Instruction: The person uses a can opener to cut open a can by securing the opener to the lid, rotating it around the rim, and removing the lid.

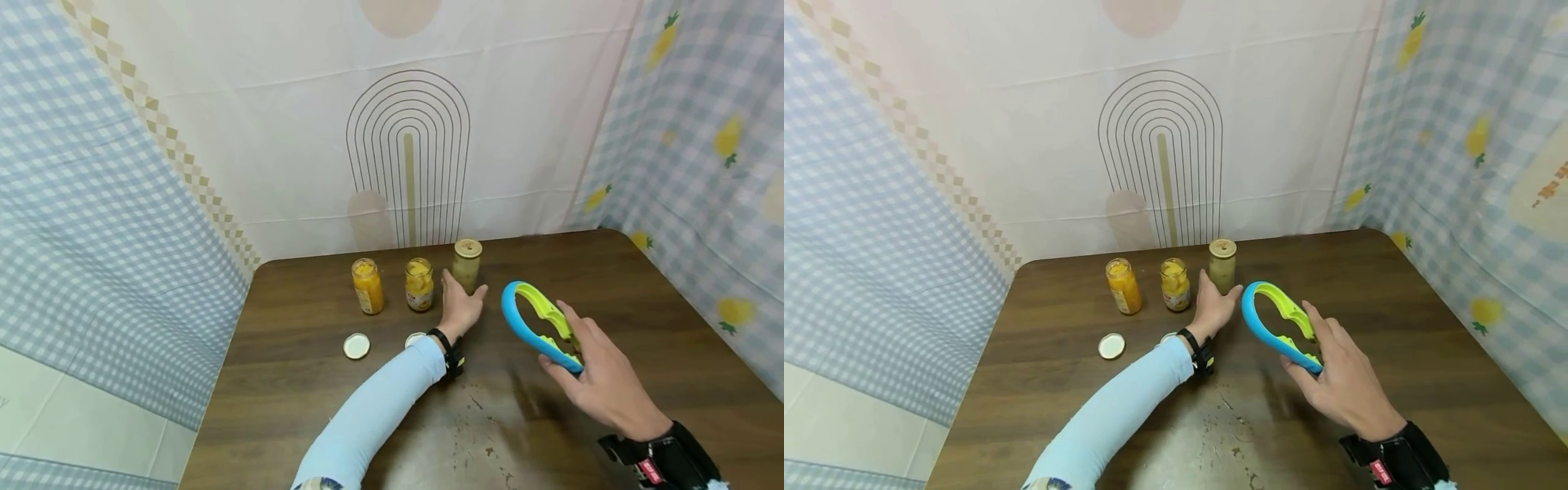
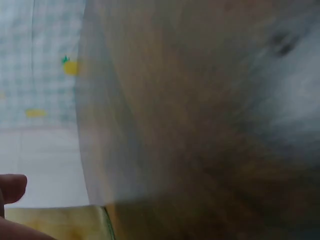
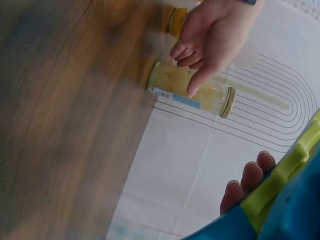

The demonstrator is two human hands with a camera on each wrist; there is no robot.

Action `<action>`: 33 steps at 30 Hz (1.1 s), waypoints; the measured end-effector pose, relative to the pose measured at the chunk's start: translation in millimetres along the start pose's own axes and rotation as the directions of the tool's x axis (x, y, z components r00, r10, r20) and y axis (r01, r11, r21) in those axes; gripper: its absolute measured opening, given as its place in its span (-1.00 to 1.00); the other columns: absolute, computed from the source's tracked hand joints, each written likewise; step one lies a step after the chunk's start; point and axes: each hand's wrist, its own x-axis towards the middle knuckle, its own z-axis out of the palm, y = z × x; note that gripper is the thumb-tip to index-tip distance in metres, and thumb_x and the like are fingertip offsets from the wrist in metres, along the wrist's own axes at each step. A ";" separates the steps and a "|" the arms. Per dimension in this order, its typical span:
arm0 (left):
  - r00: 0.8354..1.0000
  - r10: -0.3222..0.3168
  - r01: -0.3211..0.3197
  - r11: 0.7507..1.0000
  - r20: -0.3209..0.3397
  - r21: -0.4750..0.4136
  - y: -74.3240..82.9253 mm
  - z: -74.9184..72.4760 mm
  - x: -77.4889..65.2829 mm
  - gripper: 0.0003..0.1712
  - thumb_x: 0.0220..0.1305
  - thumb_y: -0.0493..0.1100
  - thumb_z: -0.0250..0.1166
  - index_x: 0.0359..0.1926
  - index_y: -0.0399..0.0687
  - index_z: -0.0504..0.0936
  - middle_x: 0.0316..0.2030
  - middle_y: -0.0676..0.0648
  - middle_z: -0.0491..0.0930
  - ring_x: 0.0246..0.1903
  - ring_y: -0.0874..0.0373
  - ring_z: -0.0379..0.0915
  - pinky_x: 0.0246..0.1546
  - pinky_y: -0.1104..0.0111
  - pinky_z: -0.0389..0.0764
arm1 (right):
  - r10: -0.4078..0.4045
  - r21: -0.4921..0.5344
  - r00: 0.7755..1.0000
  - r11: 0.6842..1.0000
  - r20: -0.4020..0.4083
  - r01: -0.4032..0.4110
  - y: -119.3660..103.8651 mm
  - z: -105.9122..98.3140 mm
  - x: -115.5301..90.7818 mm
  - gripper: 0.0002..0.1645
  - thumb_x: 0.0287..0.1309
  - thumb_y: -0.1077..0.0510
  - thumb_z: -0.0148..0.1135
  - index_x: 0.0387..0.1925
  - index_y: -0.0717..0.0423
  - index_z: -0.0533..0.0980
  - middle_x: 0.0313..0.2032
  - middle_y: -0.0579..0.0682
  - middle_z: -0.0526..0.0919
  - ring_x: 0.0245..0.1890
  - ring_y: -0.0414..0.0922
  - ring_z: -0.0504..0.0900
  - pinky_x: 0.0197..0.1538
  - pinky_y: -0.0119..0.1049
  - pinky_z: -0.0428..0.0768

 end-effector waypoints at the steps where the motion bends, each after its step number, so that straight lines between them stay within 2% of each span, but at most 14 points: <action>1: 1.000 -0.001 0.001 1.000 -0.014 -0.012 0.3 1.1 3.0 0.09 0.41 0.04 0.33 0.62 -0.15 -0.21 0.62 -0.25 -0.14 0.56 -0.12 -0.15 0.51 0.00 0.12 | 0.002 0.002 1.000 1.000 0.001 -0.002 0.3 0.2 -0.4 0.15 0.17 -0.06 0.47 0.61 -0.02 0.01 -0.02 0.13 0.49 -0.31 -0.07 0.39 -0.37 -0.20 0.34; 4: 0.998 0.016 -0.018 0.999 -0.060 -0.035 2.6 5.6 11.6 0.05 0.37 0.01 0.38 0.61 -0.11 -0.09 0.57 -0.22 0.08 0.50 -0.11 0.07 0.46 0.00 0.25 | 0.008 -0.001 1.000 1.000 -0.001 -0.008 1.4 0.2 -2.2 0.14 0.18 -0.07 0.46 0.61 -0.01 0.02 -0.02 0.14 0.49 -0.30 -0.06 0.38 -0.36 -0.19 0.33; 7: 0.992 0.043 -0.051 0.996 -0.120 -0.069 5.1 9.6 19.0 -0.04 0.31 -0.09 0.43 0.55 -0.13 0.08 0.42 -0.22 0.32 0.37 -0.10 0.28 0.37 0.02 0.37 | 0.012 -0.004 1.000 1.000 -0.016 -0.012 2.2 -0.2 -3.3 0.12 0.17 -0.07 0.47 0.60 0.02 0.05 -0.04 0.12 0.49 -0.30 -0.07 0.37 -0.37 -0.21 0.32; 11: 0.986 0.039 -0.056 0.993 -0.162 -0.105 2.9 7.1 25.6 -0.13 0.25 -0.15 0.49 0.48 -0.08 0.24 0.29 -0.18 0.47 0.26 -0.09 0.40 0.28 -0.01 0.44 | 0.009 -0.002 1.000 1.000 -0.020 -0.009 1.9 1.7 -3.2 0.12 0.19 -0.06 0.46 0.60 -0.01 0.03 -0.05 0.09 0.47 -0.32 -0.10 0.34 -0.37 -0.25 0.29; 15: 0.989 0.036 -0.048 0.996 -0.146 -0.079 -2.7 -0.3 27.7 -0.23 0.25 -0.06 0.50 0.41 0.00 0.37 0.24 -0.13 0.55 0.20 -0.07 0.46 0.23 -0.01 0.49 | 0.006 0.000 1.000 1.000 -0.005 -0.006 1.7 3.9 -2.5 0.12 0.21 -0.07 0.44 0.61 -0.02 0.01 -0.05 0.08 0.47 -0.33 -0.11 0.33 -0.37 -0.26 0.26; 19: 0.991 0.079 -0.076 0.997 -0.107 0.033 -5.7 -5.0 27.7 -0.31 0.30 0.05 0.44 0.36 0.01 0.41 0.19 -0.12 0.59 0.16 -0.03 0.50 0.20 0.02 0.52 | 0.006 -0.005 1.000 1.000 -0.003 -0.006 2.1 4.7 -2.4 0.12 0.20 -0.08 0.45 0.60 0.00 0.03 -0.05 0.09 0.47 -0.32 -0.10 0.34 -0.37 -0.26 0.28; 22: 0.991 0.104 -0.096 0.991 -0.082 0.091 -5.1 -7.9 27.1 -0.29 0.32 0.10 0.41 0.37 0.00 0.39 0.18 -0.13 0.59 0.15 -0.04 0.52 0.18 0.02 0.54 | 0.002 -0.009 1.000 1.000 -0.002 -0.002 1.5 6.1 -2.0 0.12 0.19 -0.08 0.46 0.60 0.01 0.04 -0.05 0.09 0.47 -0.32 -0.10 0.34 -0.37 -0.25 0.30; 27: 0.995 0.086 -0.079 0.990 -0.058 0.114 -2.0 -11.0 27.6 -0.25 0.31 0.14 0.41 0.40 0.02 0.36 0.19 -0.14 0.57 0.15 -0.04 0.51 0.18 0.03 0.54 | -0.010 -0.008 1.000 1.000 -0.007 0.010 -0.4 8.6 -0.2 0.12 0.17 -0.09 0.47 0.59 0.03 0.05 -0.05 0.09 0.49 -0.30 -0.10 0.36 -0.37 -0.25 0.31; 33: 0.994 0.095 -0.083 0.980 -0.053 0.183 -1.7 -10.5 29.5 -0.24 0.29 0.07 0.44 0.38 -0.02 0.34 0.16 -0.14 0.58 0.13 -0.04 0.52 0.17 0.06 0.55 | 0.002 -0.010 1.000 1.000 0.004 -0.002 -2.8 9.7 -0.5 0.15 0.16 -0.11 0.48 0.60 0.01 0.04 -0.05 0.08 0.50 -0.30 -0.11 0.36 -0.38 -0.25 0.30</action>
